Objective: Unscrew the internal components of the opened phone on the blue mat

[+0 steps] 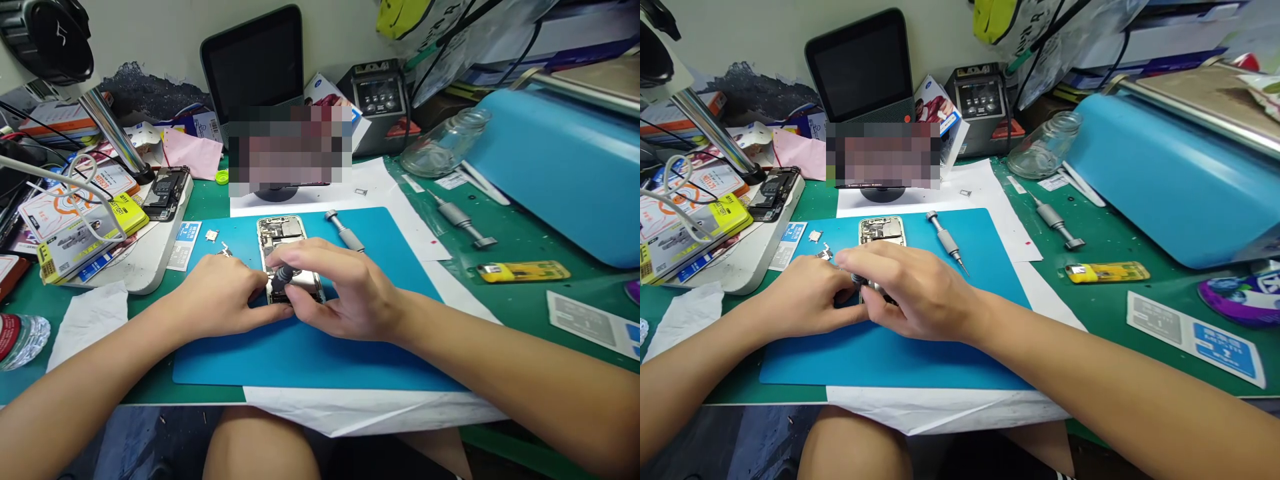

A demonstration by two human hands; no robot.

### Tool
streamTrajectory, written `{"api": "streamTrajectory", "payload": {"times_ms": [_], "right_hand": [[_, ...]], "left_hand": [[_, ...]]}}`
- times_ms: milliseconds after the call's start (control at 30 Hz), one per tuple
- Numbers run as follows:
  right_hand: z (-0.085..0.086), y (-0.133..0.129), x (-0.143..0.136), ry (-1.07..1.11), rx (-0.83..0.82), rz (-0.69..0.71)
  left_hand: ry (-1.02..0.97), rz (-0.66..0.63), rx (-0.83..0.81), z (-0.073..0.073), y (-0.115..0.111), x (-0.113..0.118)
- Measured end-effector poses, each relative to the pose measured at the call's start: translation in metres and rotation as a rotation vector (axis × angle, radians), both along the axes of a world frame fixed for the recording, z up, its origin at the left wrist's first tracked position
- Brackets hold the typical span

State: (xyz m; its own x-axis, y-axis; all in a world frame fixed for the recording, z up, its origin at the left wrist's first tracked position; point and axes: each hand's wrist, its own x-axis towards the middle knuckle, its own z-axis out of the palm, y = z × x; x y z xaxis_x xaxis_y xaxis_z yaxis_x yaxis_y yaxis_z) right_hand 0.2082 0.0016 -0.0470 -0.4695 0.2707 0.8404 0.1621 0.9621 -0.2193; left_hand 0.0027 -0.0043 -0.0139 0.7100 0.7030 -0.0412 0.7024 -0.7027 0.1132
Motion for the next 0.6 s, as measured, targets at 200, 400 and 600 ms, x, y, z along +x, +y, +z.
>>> {"api": "streamTrajectory", "payload": {"times_ms": [200,400,600], "right_hand": [[-0.0067,0.0004,0.0006,0.016,-0.051,0.025],[-0.0102,0.0016,0.0028,0.067,-0.085,0.008],[-0.0076,0.0028,0.0049,0.118,-0.236,-0.006]], "left_hand": [[-0.049,0.012,0.003,-0.0002,0.0003,-0.0004],[-0.235,0.063,-0.004,0.0044,-0.0015,-0.0005],[-0.368,0.146,-0.011,0.0075,-0.0003,-0.0010]]}}
